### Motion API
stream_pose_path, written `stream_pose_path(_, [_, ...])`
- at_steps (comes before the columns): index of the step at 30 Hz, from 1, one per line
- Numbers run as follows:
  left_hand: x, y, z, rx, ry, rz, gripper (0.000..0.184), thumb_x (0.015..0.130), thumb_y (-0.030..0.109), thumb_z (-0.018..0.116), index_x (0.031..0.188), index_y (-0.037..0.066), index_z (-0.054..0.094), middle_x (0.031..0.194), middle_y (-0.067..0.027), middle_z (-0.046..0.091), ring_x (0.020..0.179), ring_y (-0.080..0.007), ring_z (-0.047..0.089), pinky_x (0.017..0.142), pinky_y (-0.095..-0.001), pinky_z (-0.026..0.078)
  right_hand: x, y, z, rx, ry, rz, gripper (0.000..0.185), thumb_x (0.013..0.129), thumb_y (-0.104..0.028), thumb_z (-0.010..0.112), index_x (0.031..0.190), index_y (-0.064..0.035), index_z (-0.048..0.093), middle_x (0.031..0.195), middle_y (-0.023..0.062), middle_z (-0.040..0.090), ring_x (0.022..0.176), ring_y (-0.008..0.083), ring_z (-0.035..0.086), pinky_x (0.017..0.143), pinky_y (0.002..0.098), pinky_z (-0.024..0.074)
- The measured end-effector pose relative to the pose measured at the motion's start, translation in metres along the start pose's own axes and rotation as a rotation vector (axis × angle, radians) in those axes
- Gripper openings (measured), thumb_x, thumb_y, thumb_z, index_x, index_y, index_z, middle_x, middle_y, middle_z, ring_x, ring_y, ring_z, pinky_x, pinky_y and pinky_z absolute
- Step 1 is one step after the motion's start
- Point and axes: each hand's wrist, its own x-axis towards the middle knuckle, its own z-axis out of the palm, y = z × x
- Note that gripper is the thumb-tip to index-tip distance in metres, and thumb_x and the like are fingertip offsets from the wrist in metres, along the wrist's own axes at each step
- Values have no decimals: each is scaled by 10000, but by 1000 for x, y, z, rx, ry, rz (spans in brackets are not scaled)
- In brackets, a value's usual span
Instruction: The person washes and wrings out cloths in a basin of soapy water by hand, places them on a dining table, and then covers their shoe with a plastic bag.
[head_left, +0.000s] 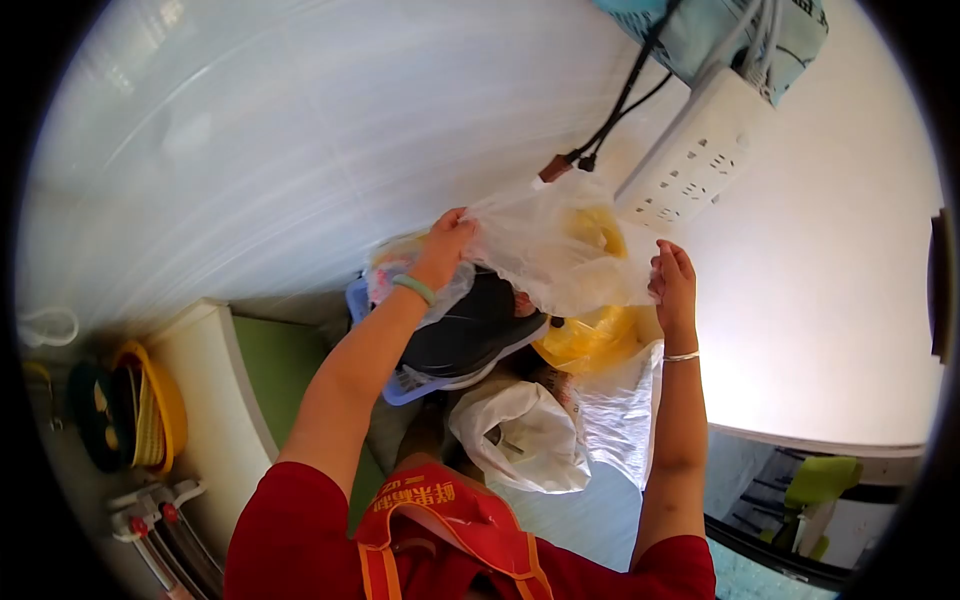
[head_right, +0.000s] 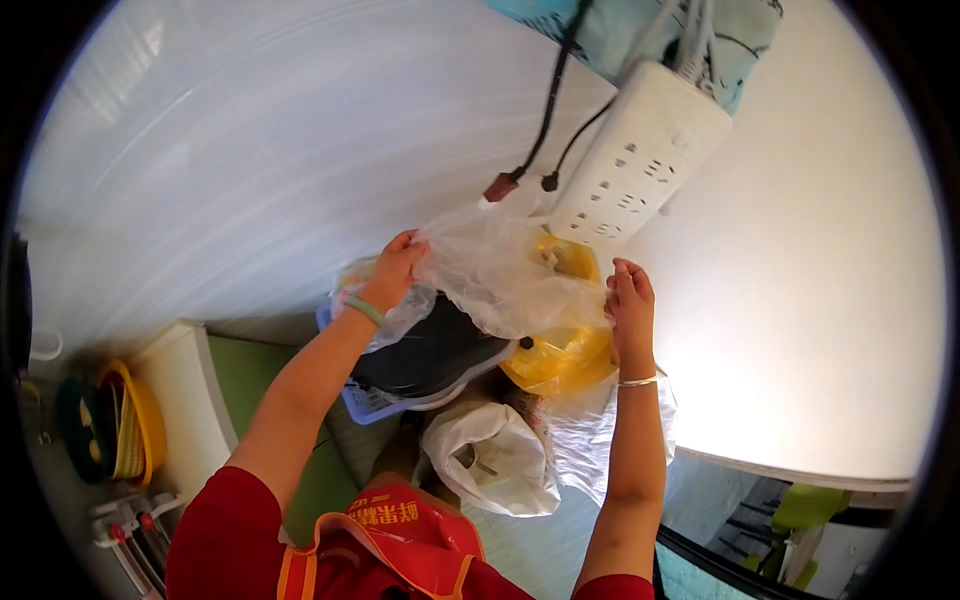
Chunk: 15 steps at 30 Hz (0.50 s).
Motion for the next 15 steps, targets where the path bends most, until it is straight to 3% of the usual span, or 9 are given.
stream_pose_path(5, [-28,22,-73,209,127,-85,264,816,243,590,967,33,539,716,0,539,595,-103,507,521,-250,421,-4,34,36,-433,-44,36,223,862,-243,525,927,-33,557,669,-20,504,499,26,382,429,181,305])
stream_pose_path(6, [-26,14,-89,319,211,2,303,798,263,612,965,19,545,706,-8,554,580,-115,507,523,-266,426,-1,55,41,-562,-103,-26,222,854,-250,534,908,-37,570,708,-10,545,548,52,452,501,189,365])
stream_pose_path(8, [-28,6,-122,428,308,83,343,780,284,635,963,6,551,696,-17,570,565,-127,507,526,-283,430,-4,94,68,-507,-319,-137,215,847,-254,540,901,-48,573,718,15,570,608,63,498,587,217,407])
stream_pose_path(9, [-31,6,-140,648,296,131,409,760,319,649,988,-7,552,784,-76,587,647,-170,540,594,-308,447,0,125,83,-642,-325,-173,233,846,-254,544,893,-28,574,728,57,587,665,114,547,658,256,431])
stream_pose_path(10, [-32,3,-156,868,279,176,475,741,354,664,1013,-19,552,873,-135,604,729,-213,573,663,-333,463,3,157,95,-684,-407,-296,398,815,-314,582,1056,-1,533,750,101,597,690,187,572,687,314,446])
stream_pose_path(11, [-31,-12,-173,868,286,170,475,741,354,664,1013,-19,552,873,-135,604,729,-213,573,663,-333,463,-10,161,118,-740,-421,-188,517,793,-358,595,1144,0,471,782,115,606,720,228,583,703,336,448])
stream_pose_path(13, [-34,-51,-203,1099,357,317,663,695,428,682,1148,-15,489,1089,-252,520,1015,-308,519,848,-370,419,-32,172,162,-875,-459,-38,713,762,-425,603,1278,-6,346,836,139,617,785,282,600,726,376,449])
stream_pose_path(14, [-48,-38,-186,1146,371,-4,798,659,424,712,1257,5,391,1205,-280,426,1193,-337,374,965,-373,331,-39,179,176,-955,-482,3,783,753,-448,599,1323,-13,283,857,148,619,820,295,605,733,394,449])
stream_pose_path(15, [-53,-48,-190,1151,369,-11,798,659,424,712,1257,5,391,1205,-280,426,1193,-337,374,965,-373,331,-44,185,188,-951,-484,10,783,753,-448,599,1323,-13,283,857,148,619,820,295,605,733,394,449])
